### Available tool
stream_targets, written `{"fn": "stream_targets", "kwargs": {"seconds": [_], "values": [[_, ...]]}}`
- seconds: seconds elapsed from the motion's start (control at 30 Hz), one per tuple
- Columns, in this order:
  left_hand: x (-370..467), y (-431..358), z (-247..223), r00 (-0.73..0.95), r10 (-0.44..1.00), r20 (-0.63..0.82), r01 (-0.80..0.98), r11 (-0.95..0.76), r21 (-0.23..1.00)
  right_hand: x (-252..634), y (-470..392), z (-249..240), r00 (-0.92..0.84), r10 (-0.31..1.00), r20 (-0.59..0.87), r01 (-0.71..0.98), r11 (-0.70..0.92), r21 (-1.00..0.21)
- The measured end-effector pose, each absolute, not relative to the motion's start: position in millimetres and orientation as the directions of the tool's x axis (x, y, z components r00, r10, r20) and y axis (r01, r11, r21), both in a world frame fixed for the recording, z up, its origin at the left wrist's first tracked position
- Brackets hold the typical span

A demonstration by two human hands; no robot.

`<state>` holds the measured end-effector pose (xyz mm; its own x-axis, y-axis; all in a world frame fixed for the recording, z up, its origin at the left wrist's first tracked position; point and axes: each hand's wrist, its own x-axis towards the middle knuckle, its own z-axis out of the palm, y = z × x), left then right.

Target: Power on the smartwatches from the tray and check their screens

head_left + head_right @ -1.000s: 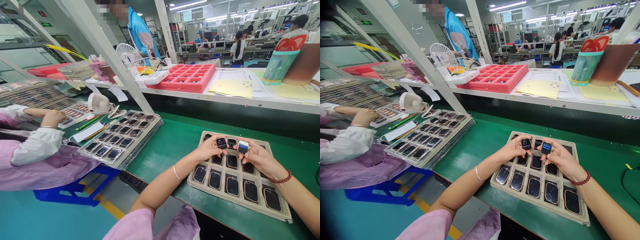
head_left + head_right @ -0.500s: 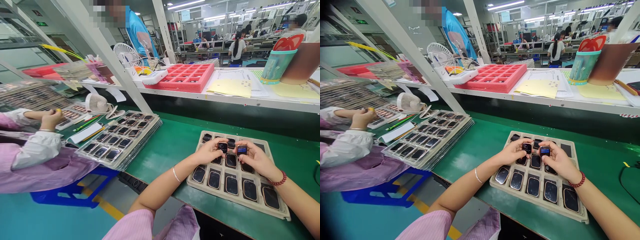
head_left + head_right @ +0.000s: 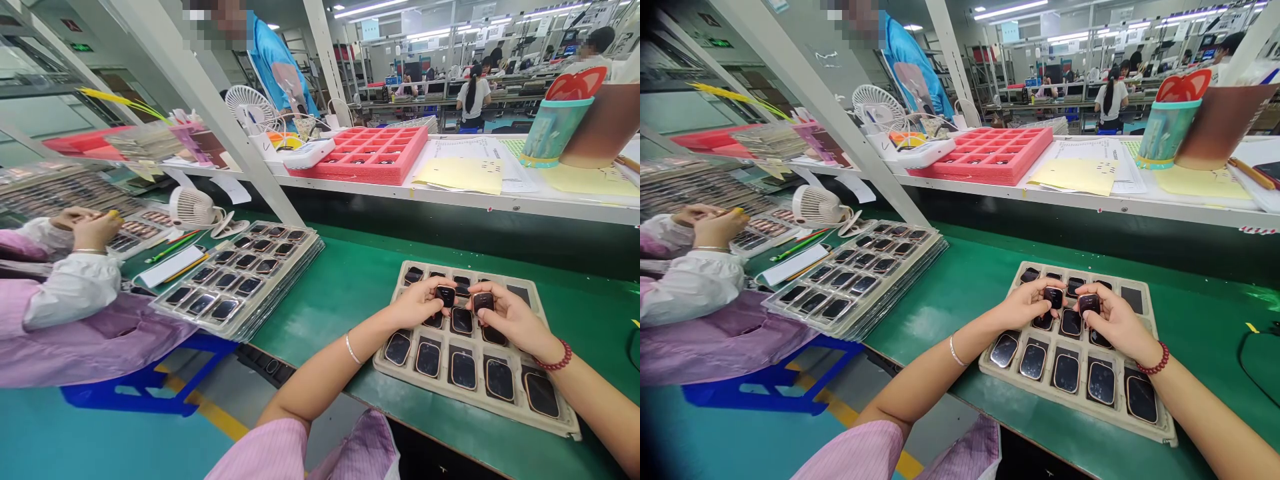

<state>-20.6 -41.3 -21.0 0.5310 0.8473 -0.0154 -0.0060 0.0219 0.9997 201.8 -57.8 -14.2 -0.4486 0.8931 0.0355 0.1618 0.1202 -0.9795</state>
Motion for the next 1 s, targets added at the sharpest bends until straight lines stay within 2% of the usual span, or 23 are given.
{"fn": "stream_targets", "kwargs": {"seconds": [0.7,1.0], "values": [[-21.0,-41.4,-22.0,0.552,0.834,-0.001,0.010,-0.006,1.000,200.6,-58.3,-13.7,-0.500,0.866,0.003,0.276,0.163,-0.947],[-19.5,-43.4,-19.0,0.550,0.835,-0.014,0.093,-0.044,0.995,200.3,-58.9,-12.0,-0.515,0.857,0.005,0.282,0.174,-0.944]]}}
